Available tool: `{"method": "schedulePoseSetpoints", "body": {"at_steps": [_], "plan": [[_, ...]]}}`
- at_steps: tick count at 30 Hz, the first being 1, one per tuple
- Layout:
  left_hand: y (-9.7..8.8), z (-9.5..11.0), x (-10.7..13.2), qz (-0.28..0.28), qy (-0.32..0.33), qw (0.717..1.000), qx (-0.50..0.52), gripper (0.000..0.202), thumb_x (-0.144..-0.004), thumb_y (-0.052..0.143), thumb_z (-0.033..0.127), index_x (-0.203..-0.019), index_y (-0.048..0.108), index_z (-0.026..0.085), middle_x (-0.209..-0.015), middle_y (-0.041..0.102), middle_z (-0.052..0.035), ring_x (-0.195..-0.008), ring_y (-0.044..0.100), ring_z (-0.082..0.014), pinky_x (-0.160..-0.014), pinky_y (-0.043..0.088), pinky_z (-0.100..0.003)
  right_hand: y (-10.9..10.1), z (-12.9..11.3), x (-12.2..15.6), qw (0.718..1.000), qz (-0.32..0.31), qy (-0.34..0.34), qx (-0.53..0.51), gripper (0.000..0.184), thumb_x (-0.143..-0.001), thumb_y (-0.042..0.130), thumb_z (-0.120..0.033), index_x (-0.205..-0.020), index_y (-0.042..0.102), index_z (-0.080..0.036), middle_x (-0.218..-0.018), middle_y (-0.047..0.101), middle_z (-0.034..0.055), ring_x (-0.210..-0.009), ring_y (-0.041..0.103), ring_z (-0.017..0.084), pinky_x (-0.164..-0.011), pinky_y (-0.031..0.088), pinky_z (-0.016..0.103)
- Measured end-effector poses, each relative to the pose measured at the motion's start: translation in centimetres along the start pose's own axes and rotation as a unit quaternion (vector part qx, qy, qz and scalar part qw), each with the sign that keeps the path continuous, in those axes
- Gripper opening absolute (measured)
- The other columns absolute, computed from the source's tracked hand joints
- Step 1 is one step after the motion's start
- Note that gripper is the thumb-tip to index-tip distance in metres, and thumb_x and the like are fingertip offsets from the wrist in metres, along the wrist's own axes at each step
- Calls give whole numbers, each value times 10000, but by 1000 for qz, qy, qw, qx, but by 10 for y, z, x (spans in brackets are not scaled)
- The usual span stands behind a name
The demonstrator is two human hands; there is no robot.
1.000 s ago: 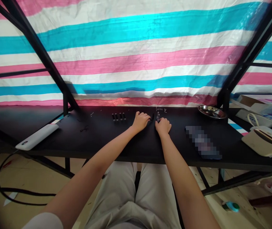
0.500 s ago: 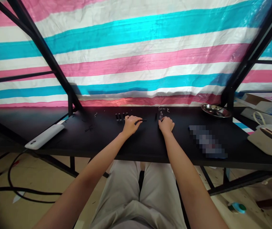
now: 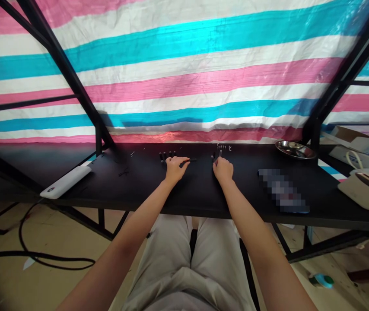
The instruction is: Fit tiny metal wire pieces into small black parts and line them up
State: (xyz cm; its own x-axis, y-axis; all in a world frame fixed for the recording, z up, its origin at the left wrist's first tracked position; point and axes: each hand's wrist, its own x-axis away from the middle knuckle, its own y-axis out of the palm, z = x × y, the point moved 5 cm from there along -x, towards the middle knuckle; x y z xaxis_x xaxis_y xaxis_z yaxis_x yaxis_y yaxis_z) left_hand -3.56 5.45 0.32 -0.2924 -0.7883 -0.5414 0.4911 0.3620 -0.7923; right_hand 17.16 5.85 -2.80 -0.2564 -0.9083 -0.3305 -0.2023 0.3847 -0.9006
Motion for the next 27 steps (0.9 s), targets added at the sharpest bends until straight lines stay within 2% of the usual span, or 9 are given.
{"method": "schedulePoseSetpoints", "body": {"at_steps": [4,9,16,27], "plan": [[1,2,1,0,13,1000,-2,268,-918,420,344,-1037,639,244,-1091,668,-27,-956,560,-172,-885,292,-374,-5,-26,12,993,34,-110,30,177,-857,442,-273,-876,584,-169,-896,644,89,-828,570,199,-662,311,293],[1,0,1,42,19,998,38,201,-890,491,307,-985,655,241,-1021,691,-17,-911,580,-166,-877,295,-373,-5,-40,18,981,66,-181,38,166,-862,429,-245,-835,568,-157,-859,639,87,-786,554,186,-651,275,290],[2,0,1,73,29,994,75,145,-863,545,279,-946,658,244,-971,703,1,-875,591,-161,-864,294,-374,-3,-42,20,972,97,-211,38,152,-850,432,-226,-781,552,-163,-804,626,82,-730,528,178,-633,243,297],[-3,7,4,52,34,995,83,172,-877,520,306,-946,665,243,-987,697,-13,-880,584,-165,-876,285,-376,-7,-46,24,962,118,-236,67,122,-828,443,-194,-779,547,-153,-782,614,86,-699,502,180,-632,226,309]]}}
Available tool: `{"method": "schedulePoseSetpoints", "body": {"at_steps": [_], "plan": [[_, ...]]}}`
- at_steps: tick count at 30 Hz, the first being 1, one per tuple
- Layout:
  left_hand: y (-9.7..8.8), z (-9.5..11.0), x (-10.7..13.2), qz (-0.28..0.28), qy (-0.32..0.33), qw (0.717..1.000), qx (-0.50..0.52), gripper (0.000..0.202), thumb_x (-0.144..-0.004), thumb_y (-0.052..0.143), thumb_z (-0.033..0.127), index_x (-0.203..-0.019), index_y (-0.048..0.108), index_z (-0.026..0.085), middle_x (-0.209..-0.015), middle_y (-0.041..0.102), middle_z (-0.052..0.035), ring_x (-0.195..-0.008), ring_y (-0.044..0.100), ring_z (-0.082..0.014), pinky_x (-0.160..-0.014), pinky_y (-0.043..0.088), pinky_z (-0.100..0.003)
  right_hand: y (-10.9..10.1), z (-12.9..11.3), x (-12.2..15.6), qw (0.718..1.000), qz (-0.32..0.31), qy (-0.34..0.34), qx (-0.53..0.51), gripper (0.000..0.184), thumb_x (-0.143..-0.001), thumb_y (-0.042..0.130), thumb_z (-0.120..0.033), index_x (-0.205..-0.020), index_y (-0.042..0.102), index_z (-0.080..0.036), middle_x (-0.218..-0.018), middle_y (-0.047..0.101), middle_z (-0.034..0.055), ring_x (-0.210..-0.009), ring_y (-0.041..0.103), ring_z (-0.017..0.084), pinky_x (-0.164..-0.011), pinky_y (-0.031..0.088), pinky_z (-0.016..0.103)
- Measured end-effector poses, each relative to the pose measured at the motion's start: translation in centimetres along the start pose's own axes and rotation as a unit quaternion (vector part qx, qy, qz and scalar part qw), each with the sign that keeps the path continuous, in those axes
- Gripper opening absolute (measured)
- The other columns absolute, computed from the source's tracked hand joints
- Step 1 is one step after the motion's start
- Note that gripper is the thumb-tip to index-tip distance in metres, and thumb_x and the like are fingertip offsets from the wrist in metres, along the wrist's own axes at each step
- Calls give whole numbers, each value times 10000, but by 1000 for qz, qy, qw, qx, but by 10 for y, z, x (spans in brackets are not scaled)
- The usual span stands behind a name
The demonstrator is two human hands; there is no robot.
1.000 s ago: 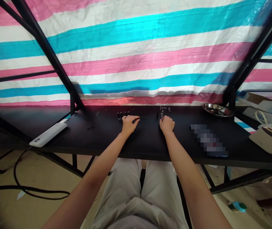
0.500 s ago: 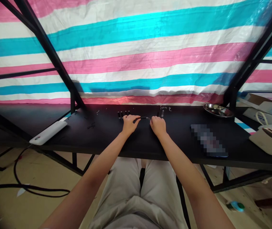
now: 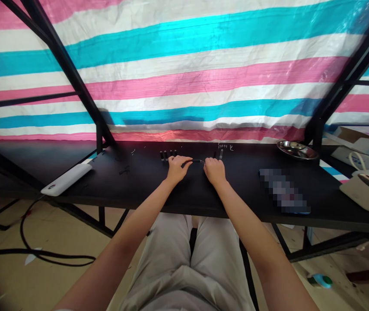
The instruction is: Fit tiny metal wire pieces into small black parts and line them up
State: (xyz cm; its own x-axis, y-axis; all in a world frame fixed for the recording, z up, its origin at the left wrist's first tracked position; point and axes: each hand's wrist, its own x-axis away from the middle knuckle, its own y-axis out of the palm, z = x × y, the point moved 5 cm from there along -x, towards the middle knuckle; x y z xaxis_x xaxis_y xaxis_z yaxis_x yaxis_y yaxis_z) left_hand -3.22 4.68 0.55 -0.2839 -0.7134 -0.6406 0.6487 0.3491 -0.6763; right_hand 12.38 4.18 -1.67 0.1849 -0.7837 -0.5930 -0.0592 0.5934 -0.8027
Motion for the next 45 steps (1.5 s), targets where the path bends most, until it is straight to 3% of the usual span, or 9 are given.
{"method": "schedulePoseSetpoints", "body": {"at_steps": [13,23,33,41,45], "plan": [[4,5,4,4,46,999,15,155,-875,530,325,-936,651,249,-959,696,12,-866,589,-147,-850,279,-363,-11,-10,0,998,50,-45,18,152,-830,417,-154,-758,552,-151,-728,579,74,-664,455,174,-630,203,315],[9,1,2,-23,25,999,19,152,-861,547,313,-939,652,234,-940,693,-5,-865,587,-150,-852,309,-353,-14,-12,4,987,111,-117,-28,216,-849,412,-170,-686,554,-169,-646,561,37,-630,440,155,-640,222,293],[13,5,3,-64,39,997,26,146,-859,548,307,-923,652,227,-950,693,-5,-872,584,-152,-866,313,-355,-9,-11,4,990,43,-126,-45,233,-851,389,-175,-688,555,-166,-675,568,50,-654,453,157,-659,228,294],[13,12,3,-86,61,994,4,164,-870,527,313,-925,654,224,-951,689,-17,-891,568,-163,-888,295,-362,-4,-6,6,989,40,-127,-63,223,-848,398,-183,-700,562,-158,-679,564,53,-660,462,156,-663,238,295],[6,19,-5,-104,89,990,-13,187,-880,501,308,-935,657,220,-952,686,-27,-901,555,-171,-886,279,-373,-6,-6,5,991,40,-97,-78,207,-854,415,-197,-741,583,-153,-693,579,51,-659,482,154,-668,251,290]]}}
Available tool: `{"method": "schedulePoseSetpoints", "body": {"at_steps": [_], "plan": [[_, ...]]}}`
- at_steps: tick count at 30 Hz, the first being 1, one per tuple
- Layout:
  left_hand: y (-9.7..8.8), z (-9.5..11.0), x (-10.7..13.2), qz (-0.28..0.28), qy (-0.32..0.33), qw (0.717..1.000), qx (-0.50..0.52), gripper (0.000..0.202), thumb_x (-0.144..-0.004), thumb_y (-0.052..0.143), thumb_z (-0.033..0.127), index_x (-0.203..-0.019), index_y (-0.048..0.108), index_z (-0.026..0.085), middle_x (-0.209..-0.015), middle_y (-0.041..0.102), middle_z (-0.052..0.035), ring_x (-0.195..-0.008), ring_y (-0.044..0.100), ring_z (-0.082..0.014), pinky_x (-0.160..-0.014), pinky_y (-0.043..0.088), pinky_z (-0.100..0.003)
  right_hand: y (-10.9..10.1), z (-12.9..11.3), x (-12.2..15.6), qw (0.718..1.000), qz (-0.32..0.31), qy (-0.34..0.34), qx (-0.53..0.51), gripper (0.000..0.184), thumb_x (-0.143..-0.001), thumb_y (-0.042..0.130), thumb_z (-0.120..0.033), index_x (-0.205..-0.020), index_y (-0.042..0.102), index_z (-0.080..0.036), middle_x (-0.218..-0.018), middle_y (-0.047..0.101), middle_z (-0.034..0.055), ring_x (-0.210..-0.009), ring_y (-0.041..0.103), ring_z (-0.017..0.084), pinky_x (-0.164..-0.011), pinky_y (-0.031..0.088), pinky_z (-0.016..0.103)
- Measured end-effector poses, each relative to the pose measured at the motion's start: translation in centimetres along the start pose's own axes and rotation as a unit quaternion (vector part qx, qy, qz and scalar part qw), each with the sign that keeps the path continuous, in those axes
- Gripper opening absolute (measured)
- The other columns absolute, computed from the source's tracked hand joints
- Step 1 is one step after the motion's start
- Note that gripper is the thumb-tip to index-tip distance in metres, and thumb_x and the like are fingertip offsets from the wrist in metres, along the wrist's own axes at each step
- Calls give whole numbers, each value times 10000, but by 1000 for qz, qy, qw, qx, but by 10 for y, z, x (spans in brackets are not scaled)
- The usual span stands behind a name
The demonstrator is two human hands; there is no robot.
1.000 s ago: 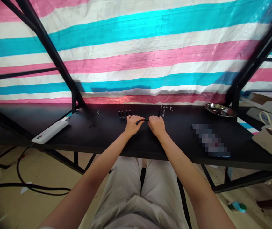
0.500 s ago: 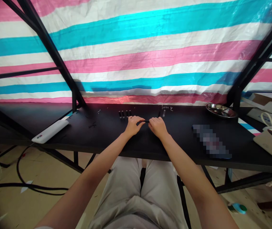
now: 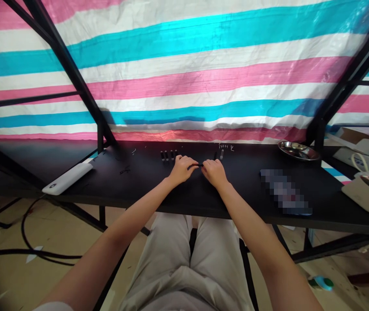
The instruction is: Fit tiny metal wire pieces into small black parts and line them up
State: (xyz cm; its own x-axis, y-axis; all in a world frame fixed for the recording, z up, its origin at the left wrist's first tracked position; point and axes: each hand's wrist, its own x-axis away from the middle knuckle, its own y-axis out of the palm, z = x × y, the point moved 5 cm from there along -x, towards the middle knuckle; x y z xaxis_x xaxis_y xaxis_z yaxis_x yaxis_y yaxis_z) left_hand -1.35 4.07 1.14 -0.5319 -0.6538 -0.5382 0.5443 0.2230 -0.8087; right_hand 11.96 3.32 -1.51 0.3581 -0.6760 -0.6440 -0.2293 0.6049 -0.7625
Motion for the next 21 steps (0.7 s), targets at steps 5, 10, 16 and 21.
{"method": "schedulePoseSetpoints", "body": {"at_steps": [5,10,16,21], "plan": [[-23,-10,-37,-94,44,993,-59,137,-819,562,200,-859,689,234,-924,696,-32,-957,538,-213,-926,233,-440,2,0,-3,996,-3,67,-52,204,-863,455,-257,-947,605,-147,-760,605,42,-688,529,153,-646,269,276],[-40,-49,-81,-138,2,984,-113,111,-695,646,124,-700,704,218,-836,697,-58,-981,531,-266,-980,188,-521,8,3,-2,993,-28,84,-78,211,-866,445,-252,-974,601,-158,-802,610,49,-698,547,153,-639,287,272],[-28,-83,-91,-155,-36,981,-114,105,-650,656,128,-581,667,206,-601,639,-46,-889,558,-265,-998,169,-564,7,1,-3,994,-42,73,-69,189,-857,437,-224,-929,602,-169,-795,600,42,-671,540,140,-635,294,267],[-15,-90,-88,-158,-31,976,-145,117,-629,637,91,-605,673,200,-711,670,-73,-898,554,-270,-1001,187,-565,7,1,-4,993,-43,72,-77,175,-851,444,-220,-906,604,-174,-807,603,34,-659,530,130,-644,298,264]]}}
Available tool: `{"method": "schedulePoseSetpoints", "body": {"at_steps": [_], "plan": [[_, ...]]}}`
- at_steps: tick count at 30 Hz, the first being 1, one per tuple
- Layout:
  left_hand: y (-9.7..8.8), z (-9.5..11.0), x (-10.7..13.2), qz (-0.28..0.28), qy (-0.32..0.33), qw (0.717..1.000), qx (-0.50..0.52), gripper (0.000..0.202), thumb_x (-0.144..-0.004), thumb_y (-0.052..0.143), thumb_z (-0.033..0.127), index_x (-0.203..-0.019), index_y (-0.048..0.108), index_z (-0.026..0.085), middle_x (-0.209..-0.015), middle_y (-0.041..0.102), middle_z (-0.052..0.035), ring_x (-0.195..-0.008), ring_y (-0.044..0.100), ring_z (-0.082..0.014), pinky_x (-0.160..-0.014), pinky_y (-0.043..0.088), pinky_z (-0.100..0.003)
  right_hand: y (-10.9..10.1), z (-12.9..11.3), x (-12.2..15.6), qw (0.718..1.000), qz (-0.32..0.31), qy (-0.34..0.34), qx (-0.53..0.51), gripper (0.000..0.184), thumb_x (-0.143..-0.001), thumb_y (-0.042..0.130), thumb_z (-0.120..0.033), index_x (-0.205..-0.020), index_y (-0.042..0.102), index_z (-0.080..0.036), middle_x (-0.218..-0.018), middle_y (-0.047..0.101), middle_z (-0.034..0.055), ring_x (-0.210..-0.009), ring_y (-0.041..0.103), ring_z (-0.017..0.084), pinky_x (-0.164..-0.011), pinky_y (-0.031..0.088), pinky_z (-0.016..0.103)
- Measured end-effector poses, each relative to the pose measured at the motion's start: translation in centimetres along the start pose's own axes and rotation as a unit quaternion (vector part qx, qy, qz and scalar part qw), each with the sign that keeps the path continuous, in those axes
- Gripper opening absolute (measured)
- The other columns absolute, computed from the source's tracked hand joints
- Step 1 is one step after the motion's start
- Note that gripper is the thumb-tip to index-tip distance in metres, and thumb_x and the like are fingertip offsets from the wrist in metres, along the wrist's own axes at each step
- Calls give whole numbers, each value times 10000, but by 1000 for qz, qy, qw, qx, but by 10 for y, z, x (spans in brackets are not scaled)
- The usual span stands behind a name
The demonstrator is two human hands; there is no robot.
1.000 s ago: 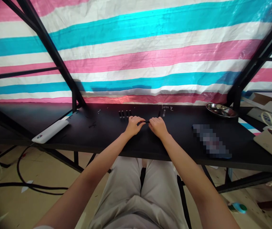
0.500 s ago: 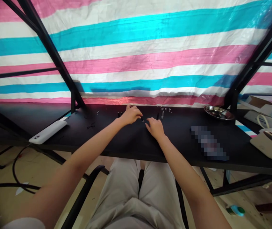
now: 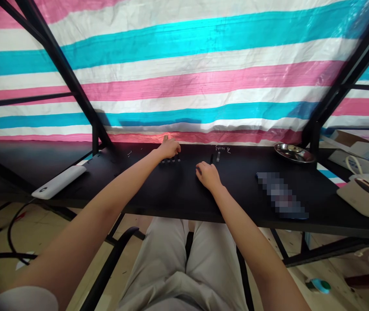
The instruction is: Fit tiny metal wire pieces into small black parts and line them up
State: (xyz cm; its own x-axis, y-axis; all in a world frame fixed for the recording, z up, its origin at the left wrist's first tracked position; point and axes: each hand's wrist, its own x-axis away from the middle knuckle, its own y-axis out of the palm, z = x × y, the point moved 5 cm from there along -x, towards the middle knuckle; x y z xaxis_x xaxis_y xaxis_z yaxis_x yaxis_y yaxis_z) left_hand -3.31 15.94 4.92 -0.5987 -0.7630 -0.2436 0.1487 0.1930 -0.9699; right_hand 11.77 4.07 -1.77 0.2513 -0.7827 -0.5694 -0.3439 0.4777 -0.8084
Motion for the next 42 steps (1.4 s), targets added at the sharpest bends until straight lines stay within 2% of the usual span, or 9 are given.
{"method": "schedulePoseSetpoints", "body": {"at_steps": [4,12,18,22,31,34,38,42], "plan": [[6,-1,-2,-16,4,1000,-27,134,-645,610,84,-645,687,194,-739,668,-85,-903,553,-261,-1010,175,-573,-1,0,0,1000,3,3,-6,173,-850,445,-213,-893,607,-172,-809,606,38,-662,530,132,-650,298,267],[8,-4,0,-4,8,1000,-8,94,-656,621,146,-635,689,208,-630,638,-73,-881,547,-258,-1016,178,-544,-3,-2,-1,1000,-8,3,10,186,-852,427,-206,-876,609,-175,-791,598,41,-653,520,135,-639,290,265],[6,-3,1,-7,-5,1000,9,142,-615,616,54,-574,648,186,-695,644,-78,-890,546,-267,-1006,156,-549,-3,-1,-1,1000,-1,1,1,173,-848,432,-201,-859,603,-176,-782,596,37,-648,519,131,-635,283,264],[4,-4,2,8,-18,999,45,172,-599,621,22,-542,620,184,-654,629,-56,-878,547,-259,-1011,144,-544,-3,0,-1,1000,-1,7,-4,164,-843,440,-202,-858,601,-174,-781,599,34,-647,521,130,-633,280,261],[4,-1,6,-14,-18,999,25,148,-604,649,45,-645,656,187,-721,649,-53,-919,544,-268,-1001,158,-548,-3,3,0,1000,-4,22,-19,165,-839,447,-214,-851,607,-179,-788,616,35,-667,534,135,-634,277,267],[2,2,9,-37,-15,999,3,208,-605,665,58,-762,686,192,-812,663,-63,-978,529,-281,-1004,164,-542,-2,8,0,998,-15,53,-14,165,-839,452,-233,-849,608,-180,-792,627,34,-705,556,143,-645,288,266],[-5,13,16,-69,5,996,-57,347,-652,677,131,-986,669,224,-1042,630,-76,-1072,470,-288,-1005,163,-537,-1,25,3,987,-59,146,17,173,-828,472,-288,-821,613,-187,-817,643,37,-765,578,165,-668,313,275],[-15,31,29,-27,17,998,-60,413,-705,659,144,-1106,613,227,-1161,575,-92,-1136,430,-286,-988,195,-499,-2,44,10,960,-103,257,45,197,-820,472,-307,-858,625,-188,-916,651,66,-837,594,207,-704,357,307]]}}
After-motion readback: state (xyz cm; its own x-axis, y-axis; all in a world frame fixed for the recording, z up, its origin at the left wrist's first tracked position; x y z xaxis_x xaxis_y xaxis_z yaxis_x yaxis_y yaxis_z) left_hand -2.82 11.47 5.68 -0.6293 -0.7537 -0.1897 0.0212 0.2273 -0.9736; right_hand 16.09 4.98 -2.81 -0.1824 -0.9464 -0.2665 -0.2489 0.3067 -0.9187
